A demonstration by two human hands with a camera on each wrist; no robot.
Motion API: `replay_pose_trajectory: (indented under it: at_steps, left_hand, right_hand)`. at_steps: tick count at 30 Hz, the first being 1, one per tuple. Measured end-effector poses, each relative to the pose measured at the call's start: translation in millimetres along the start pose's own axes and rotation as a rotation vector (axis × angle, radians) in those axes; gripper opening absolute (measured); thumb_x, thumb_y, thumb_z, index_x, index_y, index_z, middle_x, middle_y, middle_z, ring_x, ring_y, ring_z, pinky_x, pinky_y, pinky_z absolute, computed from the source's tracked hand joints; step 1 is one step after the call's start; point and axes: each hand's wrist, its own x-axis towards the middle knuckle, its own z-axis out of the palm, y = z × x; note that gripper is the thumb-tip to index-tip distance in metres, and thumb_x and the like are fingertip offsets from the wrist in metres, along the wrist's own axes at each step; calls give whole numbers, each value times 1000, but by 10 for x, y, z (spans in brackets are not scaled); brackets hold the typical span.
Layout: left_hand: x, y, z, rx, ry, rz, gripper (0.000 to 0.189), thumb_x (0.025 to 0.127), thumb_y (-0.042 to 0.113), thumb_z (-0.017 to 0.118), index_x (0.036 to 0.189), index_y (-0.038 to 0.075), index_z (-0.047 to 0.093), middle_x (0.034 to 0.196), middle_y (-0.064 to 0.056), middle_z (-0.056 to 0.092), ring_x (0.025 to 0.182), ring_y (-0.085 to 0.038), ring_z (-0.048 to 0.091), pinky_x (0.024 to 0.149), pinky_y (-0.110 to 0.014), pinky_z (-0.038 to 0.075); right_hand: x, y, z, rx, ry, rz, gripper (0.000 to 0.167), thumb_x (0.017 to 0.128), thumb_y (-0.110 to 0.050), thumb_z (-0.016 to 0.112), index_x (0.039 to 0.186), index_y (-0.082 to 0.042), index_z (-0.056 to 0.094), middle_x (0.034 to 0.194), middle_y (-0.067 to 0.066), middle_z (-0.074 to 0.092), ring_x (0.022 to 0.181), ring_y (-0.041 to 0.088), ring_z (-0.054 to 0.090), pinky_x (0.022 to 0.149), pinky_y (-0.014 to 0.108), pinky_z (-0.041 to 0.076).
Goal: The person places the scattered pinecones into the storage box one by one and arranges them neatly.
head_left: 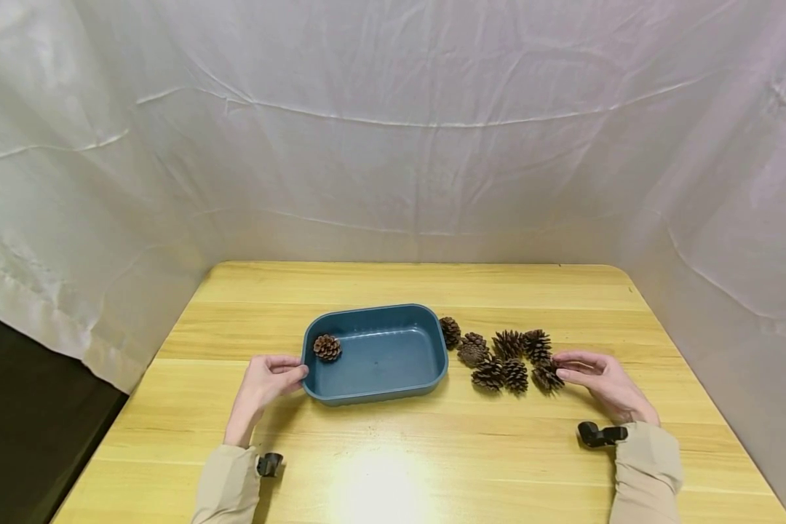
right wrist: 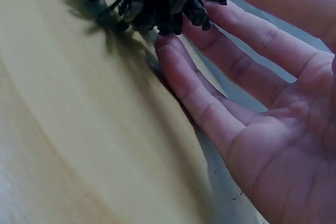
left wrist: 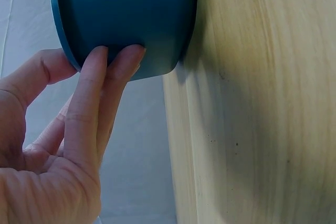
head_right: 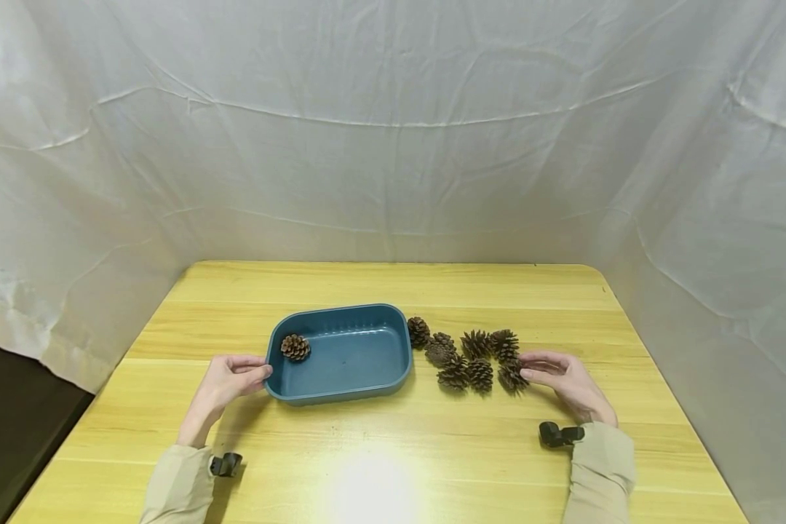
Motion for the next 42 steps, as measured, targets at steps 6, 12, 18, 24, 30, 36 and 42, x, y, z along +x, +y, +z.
replay_pose_trajectory:
  at_steps: [6, 12, 18, 24, 30, 36, 42]
  left_hand:
    - [-1, 0, 0, -1, 3, -5, 32, 88, -3, 70, 114, -21, 63, 93, -16, 78, 75, -8, 73, 72, -22, 65]
    - [-2, -6, -1, -2, 3, -2, 33, 88, -3, 70, 115, -21, 62, 94, -18, 78, 75, -8, 73, 71, -22, 65]
    - [0, -6, -4, -3, 4, -2, 33, 88, -3, 70, 114, -21, 63, 92, -16, 78, 74, -8, 73, 71, -22, 65]
    - [-9, 1, 0, -2, 0, -5, 33, 88, -4, 70, 116, -22, 62, 93, -16, 78, 76, -8, 73, 74, -23, 65]
    - [-10, -20, -9, -26, -7, 14, 33, 87, -3, 72, 112, -21, 64, 91, -14, 78, 74, -7, 73, 73, -24, 65]
    - [-4, -36, -22, -39, -22, 35, 30, 86, -3, 73, 109, -20, 65, 87, -11, 78, 73, -8, 73, 71, -24, 65]
    - [-11, -14, -4, -6, -4, -2, 34, 88, -3, 71, 115, -22, 62, 95, -19, 78, 74, -8, 73, 74, -26, 66]
  right_hand:
    - [-14, -41, 15, -47, 43, 47, 36, 94, 3, 63, 130, 5, 60, 122, -10, 71, 105, 3, 69, 91, 19, 59]
    - [-13, -46, 15, -50, 48, 23, 36, 93, 5, 64, 128, 4, 62, 123, -7, 70, 106, 3, 69, 91, 18, 60]
    - [-9, -51, 19, -58, 72, 18, 39, 93, 6, 63, 131, 8, 57, 122, -11, 70, 107, 0, 67, 92, 17, 58]
    - [1, -56, 23, -39, 90, -2, 39, 94, 4, 63, 133, 8, 57, 122, -11, 71, 108, 0, 66, 92, 16, 58]
    - [21, -124, 64, -54, 102, 7, 42, 95, 1, 64, 135, 11, 54, 121, -11, 73, 106, 2, 68, 90, 19, 60]
    - [46, -211, 101, -203, 135, -13, 40, 95, -4, 67, 132, 9, 58, 118, -18, 72, 104, -1, 67, 88, 15, 59]
    - [82, -266, 116, -255, 138, -35, 40, 96, -6, 66, 132, 9, 58, 120, -16, 73, 107, -3, 66, 90, 13, 57]
